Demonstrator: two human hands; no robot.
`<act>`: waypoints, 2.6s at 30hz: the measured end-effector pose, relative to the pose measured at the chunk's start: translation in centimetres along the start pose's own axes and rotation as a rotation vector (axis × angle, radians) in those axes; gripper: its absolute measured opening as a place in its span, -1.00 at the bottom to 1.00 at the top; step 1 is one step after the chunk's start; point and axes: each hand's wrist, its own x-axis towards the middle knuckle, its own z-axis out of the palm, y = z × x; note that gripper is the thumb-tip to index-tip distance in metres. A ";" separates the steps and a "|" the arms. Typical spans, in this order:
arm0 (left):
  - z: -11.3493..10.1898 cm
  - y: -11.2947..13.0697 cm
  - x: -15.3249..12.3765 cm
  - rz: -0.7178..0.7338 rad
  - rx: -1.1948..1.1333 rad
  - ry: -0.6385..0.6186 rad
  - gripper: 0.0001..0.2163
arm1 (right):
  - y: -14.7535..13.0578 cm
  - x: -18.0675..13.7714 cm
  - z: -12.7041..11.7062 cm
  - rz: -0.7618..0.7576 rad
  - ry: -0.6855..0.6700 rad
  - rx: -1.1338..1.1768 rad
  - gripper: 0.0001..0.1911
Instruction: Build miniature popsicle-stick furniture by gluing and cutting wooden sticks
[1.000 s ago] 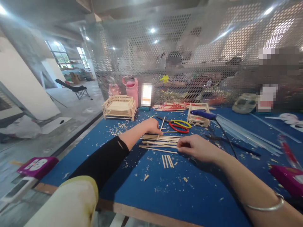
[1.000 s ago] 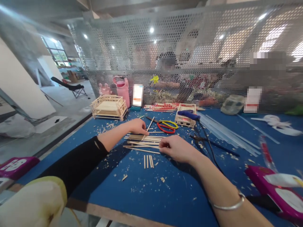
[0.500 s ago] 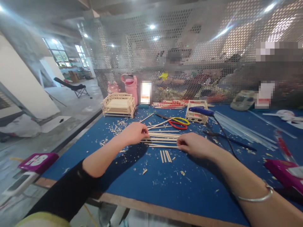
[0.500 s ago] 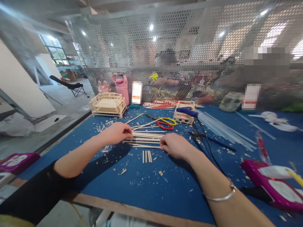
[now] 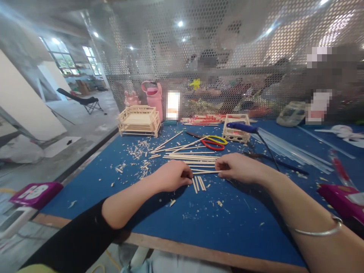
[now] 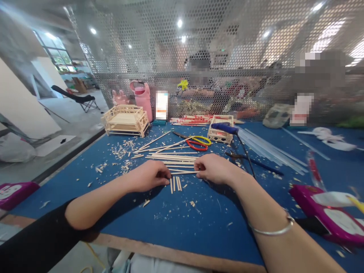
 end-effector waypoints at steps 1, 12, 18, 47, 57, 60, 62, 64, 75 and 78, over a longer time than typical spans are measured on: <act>0.1 0.1 -0.3 -0.020 -0.003 0.049 -0.87 | -0.1 0.0 0.0 -0.001 0.010 -0.007 -0.95; 0.2 -0.6 -0.8 -0.120 0.102 0.227 -0.81 | 1.2 -0.8 -1.1 0.071 -0.126 0.062 -0.92; 0.3 1.2 -1.7 -0.002 0.054 0.229 -0.77 | 2.9 -0.9 -1.6 0.069 -0.039 0.024 -0.89; 0.4 -0.1 -3.5 -0.219 -0.014 0.011 -0.77 | -4.3 -0.9 2.8 -0.295 0.049 0.072 -0.76; 0.0 -0.5 -3.1 -0.289 -0.202 0.132 -0.79 | -1.5 0.3 3.3 -0.158 0.198 0.133 -0.77; 0.2 -0.1 -2.4 -0.306 -0.164 0.077 -0.79 | -1.5 0.5 3.3 -0.158 0.196 0.158 -0.77; 0.3 0.2 -2.1 -0.303 -0.092 0.041 -0.83 | -1.7 0.4 3.1 -0.158 0.186 0.158 -0.76; 0.4 0.2 -2.0 -0.314 -0.070 0.034 -0.87 | -1.9 0.2 2.7 -0.144 0.163 0.135 -0.76; 0.7 -0.4 -2.5 -0.332 -0.186 0.098 -0.81 | -1.8 0.1 2.1 -0.148 0.100 0.103 -0.77; 0.8 -0.4 -2.4 -0.310 -0.192 0.107 -0.76 | -1.9 0.1 2.1 -0.147 0.103 0.105 -0.76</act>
